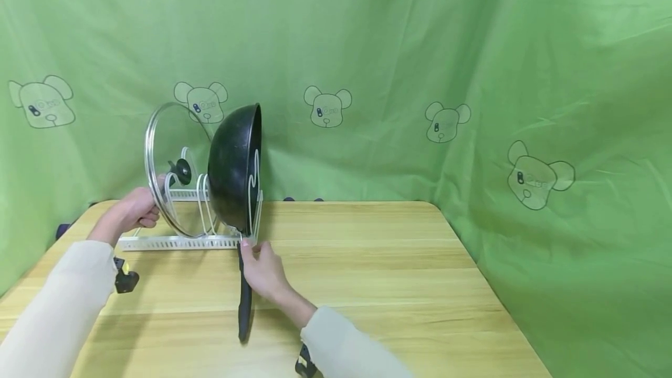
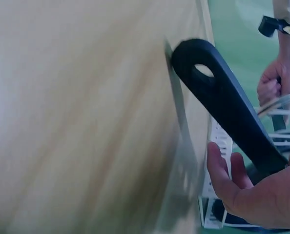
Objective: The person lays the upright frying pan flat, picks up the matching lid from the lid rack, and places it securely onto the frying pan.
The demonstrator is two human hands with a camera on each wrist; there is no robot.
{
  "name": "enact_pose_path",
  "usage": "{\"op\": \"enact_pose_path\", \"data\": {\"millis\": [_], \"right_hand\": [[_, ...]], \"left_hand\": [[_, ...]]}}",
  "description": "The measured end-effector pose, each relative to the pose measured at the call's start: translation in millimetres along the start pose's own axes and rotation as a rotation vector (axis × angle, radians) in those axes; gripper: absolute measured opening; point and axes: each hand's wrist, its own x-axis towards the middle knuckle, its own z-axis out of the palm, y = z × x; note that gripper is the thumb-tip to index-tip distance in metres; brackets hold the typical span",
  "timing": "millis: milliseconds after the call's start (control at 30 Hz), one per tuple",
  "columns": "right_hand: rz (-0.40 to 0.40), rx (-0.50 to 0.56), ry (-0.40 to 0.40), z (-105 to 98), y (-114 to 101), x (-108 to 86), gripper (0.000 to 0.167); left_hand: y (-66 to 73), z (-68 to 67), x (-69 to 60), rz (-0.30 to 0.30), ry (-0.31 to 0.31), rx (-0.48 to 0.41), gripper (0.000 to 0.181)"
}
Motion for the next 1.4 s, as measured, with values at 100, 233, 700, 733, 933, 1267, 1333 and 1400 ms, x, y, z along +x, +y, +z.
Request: {"op": "enact_pose_path", "data": {"millis": [100, 233, 700, 733, 933, 1267, 1333, 1400], "right_hand": [[0.005, 0.061, 0.017, 12, -1, -1.5, 0.057], [0.035, 0.163, 0.052, 25, 0, -2.9, 0.051], [0.054, 0.161, 0.063, 38, 6, -7.3, 0.068], [0.053, 0.162, 0.063, 38, 7, -7.0, 0.069], [0.064, 0.165, 0.066, 40, 10, -4.8, 0.069], [0.046, 0.125, 0.115, 46, 12, -4.7, 0.061], [0.049, 0.118, 0.118, 46, 11, -4.6, 0.059], [0.053, 0.114, 0.116, 46, 11, -4.3, 0.057]], "left_hand": [[-0.9, -0.1, 0.1, 0.007, 0.003, -0.002, 0.061], [-2.0, 1.4, 1.3, 0.022, 0.015, -0.015, 0.061], [-1.9, 2.5, 3.0, 0.027, 0.013, -0.018, 0.063], [-1.9, 2.5, 2.8, 0.026, 0.014, -0.017, 0.063], [-3.4, 3.0, 3.0, 0.016, 0.026, -0.020, 0.062], [-5.2, 0.8, 2.8, 0.021, 0.023, -0.015, 0.062], [-5.4, 1.1, 3.2, 0.025, 0.023, -0.016, 0.062], [-5.5, 1.5, 3.4, 0.026, 0.026, -0.015, 0.062]]}}
